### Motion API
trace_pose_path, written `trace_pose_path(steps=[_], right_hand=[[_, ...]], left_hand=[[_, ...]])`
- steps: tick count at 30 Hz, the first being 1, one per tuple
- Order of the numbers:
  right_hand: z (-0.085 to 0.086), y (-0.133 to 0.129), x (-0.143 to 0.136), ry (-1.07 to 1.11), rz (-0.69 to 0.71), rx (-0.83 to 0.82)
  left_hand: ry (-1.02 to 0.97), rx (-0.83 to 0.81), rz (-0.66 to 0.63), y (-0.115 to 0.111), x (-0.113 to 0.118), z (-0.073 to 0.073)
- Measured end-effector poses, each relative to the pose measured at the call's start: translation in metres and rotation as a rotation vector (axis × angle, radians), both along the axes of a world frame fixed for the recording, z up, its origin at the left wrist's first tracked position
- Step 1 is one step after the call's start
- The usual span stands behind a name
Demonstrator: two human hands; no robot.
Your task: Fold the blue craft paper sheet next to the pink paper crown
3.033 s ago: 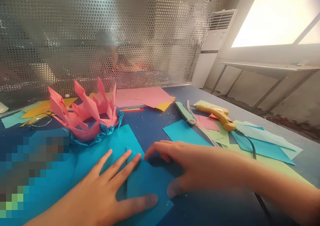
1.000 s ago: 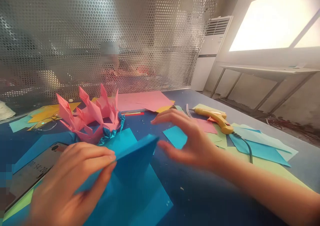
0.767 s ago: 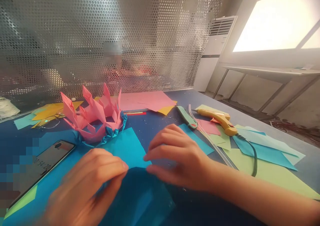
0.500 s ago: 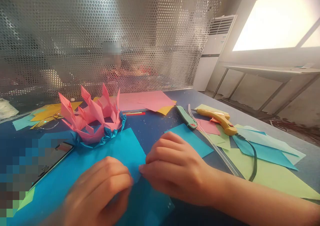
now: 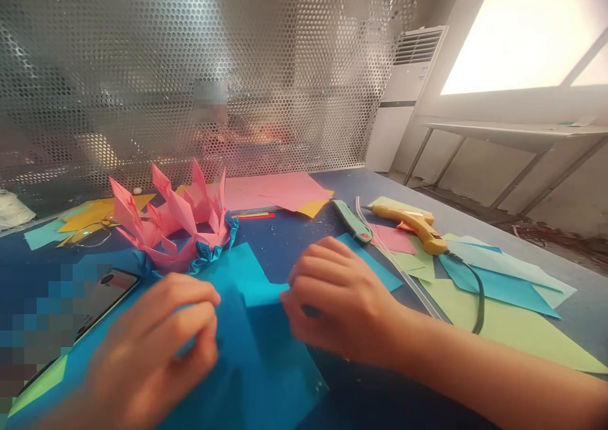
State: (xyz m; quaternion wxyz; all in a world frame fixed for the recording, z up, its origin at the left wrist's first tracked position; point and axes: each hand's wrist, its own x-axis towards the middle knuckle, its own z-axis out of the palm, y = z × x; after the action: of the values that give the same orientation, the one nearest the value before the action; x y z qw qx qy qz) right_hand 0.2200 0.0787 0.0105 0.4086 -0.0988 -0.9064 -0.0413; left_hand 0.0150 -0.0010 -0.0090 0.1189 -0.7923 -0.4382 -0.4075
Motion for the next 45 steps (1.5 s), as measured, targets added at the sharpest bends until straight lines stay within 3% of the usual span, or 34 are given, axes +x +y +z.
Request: trace_pose_path(steps=[4,7,9,11,13,16,18,23,27,32,37,45], right_hand=[[-0.002,0.0,-0.002,0.082,0.022,-0.228],[-0.001,-0.008,-0.002,0.065,0.179,-0.417],[0.001,-0.013,-0.002,0.02,0.284,-0.63],[0.004,-0.018,-0.003,-0.018,0.309,-0.879],[0.005,-0.02,-0.004,-0.026,0.303,-1.133],[0.002,-0.021,-0.008,-0.071,0.407,-1.529],[-0.001,-0.02,-0.011,-0.101,0.455,-1.689],[-0.003,-0.016,-0.015,-0.072,0.45,-1.878],[0.002,-0.012,-0.012,-0.05,0.47,-1.827],[0.003,-0.013,-0.009,-0.014,0.336,-1.673],[-0.001,-0.015,-0.011,0.087,0.297,-1.662],[0.004,-0.02,-0.009,0.084,0.194,-1.296]], left_hand=[[-0.077,-0.064,0.048,0.002,-0.002,0.001],[-0.125,-0.104,0.062,0.001,-0.007,0.003],[-0.154,-0.13,0.052,0.001,-0.01,0.003],[-0.179,-0.166,-0.018,0.001,-0.013,0.002],[-0.168,-0.202,-0.159,0.001,-0.015,-0.001],[-0.127,-0.266,-0.368,0.0,-0.017,-0.005],[-0.122,-0.301,-0.423,-0.002,-0.016,-0.006],[-0.186,-0.378,-0.286,-0.005,-0.009,-0.009],[-0.261,-0.43,-0.237,-0.004,-0.009,-0.01],[-0.234,-0.478,-0.273,-0.004,-0.01,-0.005],[-0.199,-0.412,-0.15,-0.007,-0.005,-0.001],[-0.167,-0.313,-0.136,-0.008,-0.004,0.0]])
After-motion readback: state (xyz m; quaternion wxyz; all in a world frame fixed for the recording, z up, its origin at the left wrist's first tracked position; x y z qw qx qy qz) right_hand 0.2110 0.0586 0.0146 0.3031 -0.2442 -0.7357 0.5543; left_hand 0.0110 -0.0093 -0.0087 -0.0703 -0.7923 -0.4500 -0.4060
